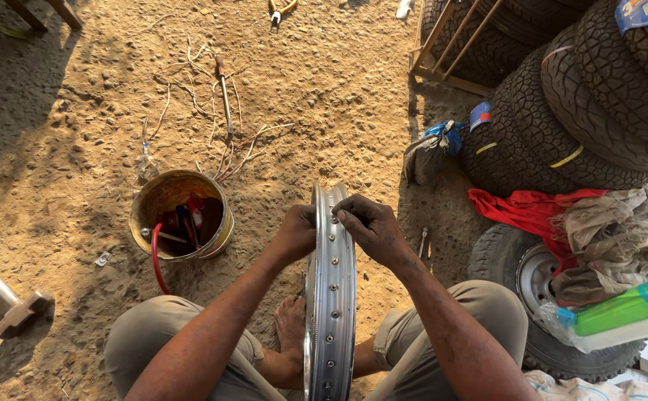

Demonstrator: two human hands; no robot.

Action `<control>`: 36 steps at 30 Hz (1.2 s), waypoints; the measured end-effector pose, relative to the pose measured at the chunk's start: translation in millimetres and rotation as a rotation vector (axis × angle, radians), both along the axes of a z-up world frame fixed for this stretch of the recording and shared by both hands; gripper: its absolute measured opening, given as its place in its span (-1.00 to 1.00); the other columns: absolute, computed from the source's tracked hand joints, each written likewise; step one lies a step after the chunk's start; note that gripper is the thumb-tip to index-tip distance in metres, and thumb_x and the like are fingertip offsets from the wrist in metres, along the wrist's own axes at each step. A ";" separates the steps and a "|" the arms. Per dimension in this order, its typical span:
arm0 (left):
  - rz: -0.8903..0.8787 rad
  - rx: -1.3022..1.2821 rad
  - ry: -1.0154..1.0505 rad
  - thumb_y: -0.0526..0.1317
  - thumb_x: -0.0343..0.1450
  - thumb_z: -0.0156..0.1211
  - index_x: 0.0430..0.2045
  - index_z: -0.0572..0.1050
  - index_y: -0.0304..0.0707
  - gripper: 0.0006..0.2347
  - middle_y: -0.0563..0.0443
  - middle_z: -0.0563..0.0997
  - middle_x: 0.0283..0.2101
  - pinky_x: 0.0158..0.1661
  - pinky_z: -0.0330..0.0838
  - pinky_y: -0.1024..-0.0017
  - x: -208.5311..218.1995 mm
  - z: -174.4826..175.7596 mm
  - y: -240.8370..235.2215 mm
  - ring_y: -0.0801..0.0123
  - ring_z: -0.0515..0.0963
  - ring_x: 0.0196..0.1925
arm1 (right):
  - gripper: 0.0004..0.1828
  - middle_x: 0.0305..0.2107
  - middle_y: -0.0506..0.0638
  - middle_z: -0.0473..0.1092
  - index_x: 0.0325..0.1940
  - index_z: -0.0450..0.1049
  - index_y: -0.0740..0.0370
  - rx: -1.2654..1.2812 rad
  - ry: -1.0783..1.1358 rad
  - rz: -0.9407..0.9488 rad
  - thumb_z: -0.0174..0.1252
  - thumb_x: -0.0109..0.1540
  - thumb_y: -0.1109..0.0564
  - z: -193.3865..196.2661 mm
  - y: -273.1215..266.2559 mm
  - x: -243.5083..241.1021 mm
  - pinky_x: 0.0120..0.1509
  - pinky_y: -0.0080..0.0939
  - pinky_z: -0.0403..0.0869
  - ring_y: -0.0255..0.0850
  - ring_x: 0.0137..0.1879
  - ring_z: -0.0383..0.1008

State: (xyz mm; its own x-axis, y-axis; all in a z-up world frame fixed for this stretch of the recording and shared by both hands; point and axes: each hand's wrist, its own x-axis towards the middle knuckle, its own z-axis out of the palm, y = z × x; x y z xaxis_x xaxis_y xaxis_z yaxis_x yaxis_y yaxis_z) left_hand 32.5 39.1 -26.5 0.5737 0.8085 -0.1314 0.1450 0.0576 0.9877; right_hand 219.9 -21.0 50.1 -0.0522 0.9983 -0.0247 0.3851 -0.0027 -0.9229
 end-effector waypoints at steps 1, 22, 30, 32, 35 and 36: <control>-0.070 -0.028 0.024 -0.27 0.39 0.34 -0.40 0.69 -0.24 -0.94 0.04 0.71 -0.47 -0.36 0.61 0.45 -3.6 1.7 2.9 0.49 0.66 -0.46 | -0.71 -0.56 -0.15 0.41 -0.10 0.57 0.24 0.001 0.002 0.000 0.14 0.37 -0.03 -0.3 -0.7 0.7 -0.37 -0.32 0.31 -0.45 -0.43 0.29; 0.083 0.038 -0.054 -0.26 0.41 0.30 -0.43 0.67 -0.21 -0.94 0.08 0.72 -0.44 -0.34 0.65 0.48 4.4 -1.1 -5.1 0.54 0.70 -0.41 | -0.71 -0.56 -0.16 0.39 -0.09 0.56 0.22 -0.002 0.021 0.034 0.11 0.39 -0.05 -5.8 1.1 1.5 -0.38 -0.30 0.32 -0.46 -0.44 0.27; 0.051 0.014 -0.089 -0.28 0.40 0.33 -0.43 0.68 -0.23 -0.95 0.01 0.73 -0.44 -0.32 0.64 0.46 5.8 -1.7 -5.3 0.50 0.70 -0.42 | -0.72 -0.61 -0.16 0.34 -0.07 0.59 0.19 -0.031 0.000 0.051 0.14 0.37 -0.05 -0.4 0.7 2.6 -0.38 -0.31 0.35 -0.47 -0.45 0.29; 0.167 0.037 -0.139 -0.29 0.38 0.33 -0.43 0.68 -0.23 -0.96 0.02 0.73 -0.44 -0.34 0.64 0.45 7.0 -2.6 -6.4 0.51 0.70 -0.41 | -0.73 -0.63 -0.16 0.33 -0.08 0.59 0.18 -0.051 -0.038 0.046 0.14 0.37 -0.05 3.3 1.0 0.9 -0.39 -0.30 0.32 -0.46 -0.47 0.27; 0.065 -0.055 -0.124 -0.29 0.39 0.33 -0.42 0.68 -0.23 -0.96 0.01 0.74 -0.44 -0.33 0.63 0.45 9.1 -6.0 -6.9 0.48 0.70 -0.43 | -0.73 -0.61 -0.18 0.35 -0.09 0.59 0.19 -0.041 -0.037 0.032 0.13 0.37 -0.03 5.7 -0.2 0.6 -0.39 -0.30 0.32 -0.47 -0.46 0.27; 0.009 -0.076 -0.129 -0.29 0.38 0.33 -0.40 0.67 -0.22 -0.96 0.03 0.74 -0.43 -0.32 0.63 0.46 9.3 -7.0 -6.9 0.49 0.70 -0.42 | -0.74 -0.59 -0.18 0.36 -0.09 0.59 0.19 -0.031 -0.026 0.027 0.13 0.38 -0.03 5.9 -0.9 0.9 -0.38 -0.31 0.33 -0.47 -0.44 0.27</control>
State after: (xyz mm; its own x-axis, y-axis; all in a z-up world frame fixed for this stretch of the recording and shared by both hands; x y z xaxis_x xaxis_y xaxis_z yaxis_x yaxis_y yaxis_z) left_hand 41.7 32.2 -33.4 0.5826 0.8042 -0.1180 0.0163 0.1335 0.9909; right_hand 220.8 -21.9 56.1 -0.0778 0.9953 -0.0573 0.4089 -0.0205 -0.9124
